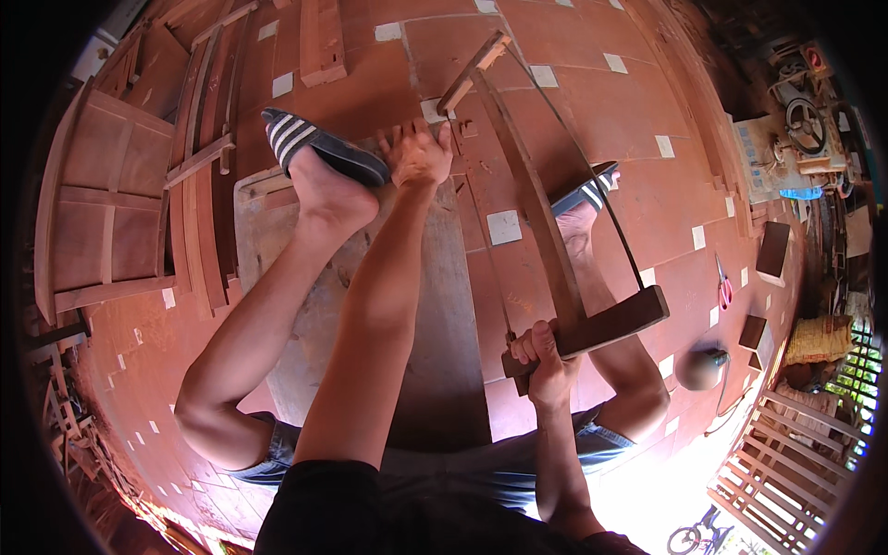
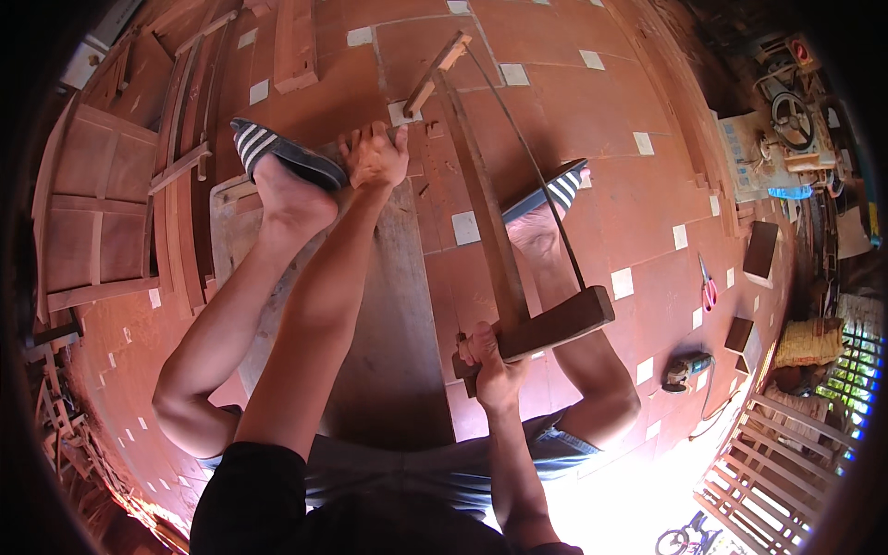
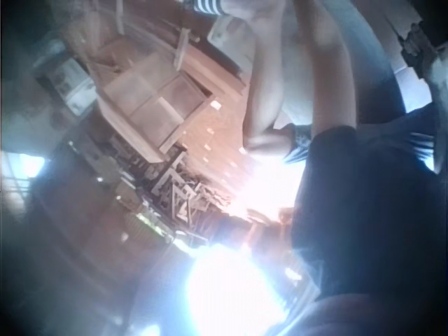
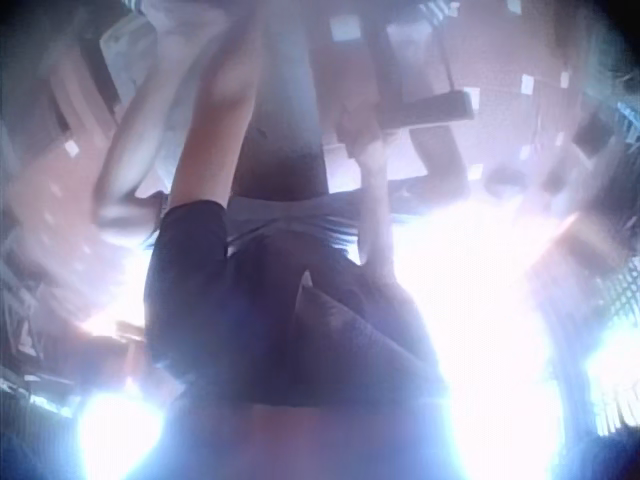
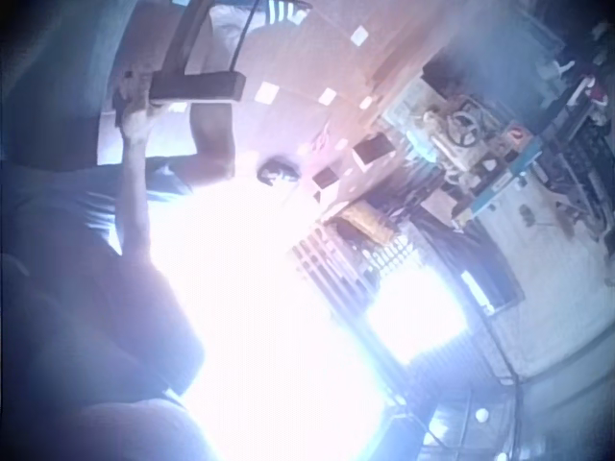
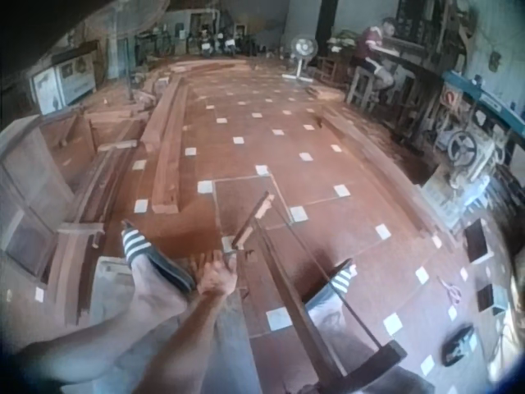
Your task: The person sits on the floor and uses a hand saw to cut a long wooden plank. They hold the wood steady with one hand and saw with the other, then reposition the wood to continue cutting.
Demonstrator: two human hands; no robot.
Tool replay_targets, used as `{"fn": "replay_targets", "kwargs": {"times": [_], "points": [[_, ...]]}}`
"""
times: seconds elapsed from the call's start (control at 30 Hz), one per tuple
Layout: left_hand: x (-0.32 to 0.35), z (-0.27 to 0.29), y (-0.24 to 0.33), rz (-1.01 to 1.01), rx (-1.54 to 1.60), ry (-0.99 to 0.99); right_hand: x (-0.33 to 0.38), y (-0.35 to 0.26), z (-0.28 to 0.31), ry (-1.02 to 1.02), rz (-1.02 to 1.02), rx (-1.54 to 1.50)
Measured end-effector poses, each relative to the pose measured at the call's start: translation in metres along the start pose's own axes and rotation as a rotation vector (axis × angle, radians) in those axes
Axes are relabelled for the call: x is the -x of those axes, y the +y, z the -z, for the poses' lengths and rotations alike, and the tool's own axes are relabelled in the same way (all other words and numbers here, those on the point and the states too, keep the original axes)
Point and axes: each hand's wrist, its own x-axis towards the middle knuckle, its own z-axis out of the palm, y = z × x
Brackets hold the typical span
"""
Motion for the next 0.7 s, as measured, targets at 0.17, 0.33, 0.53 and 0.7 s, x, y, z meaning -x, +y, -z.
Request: {"fn": "replay_targets", "kwargs": {"times": [0.17, 0.33, 0.53, 0.7], "points": [[0.004, 0.008, -0.015, -0.126, 0.146, 0.189, 0.027, -0.011, 0.018, 0.041, -0.057, -0.071], [0.09, 0.041, 0.026, -0.24, 0.581, 0.07, 0.03, -0.024, 0.031, 0.155, -0.087, -0.276], [0.156, 0.047, 0.047, 0.719, 1.459, -0.684, 0.006, -0.07, 0.062, 0.286, -0.11, -0.65], [0.12, 0.023, 0.073, 1.199, 1.888, -0.806, 0.005, -0.075, 0.08, 0.303, -0.097, -0.598]]}}
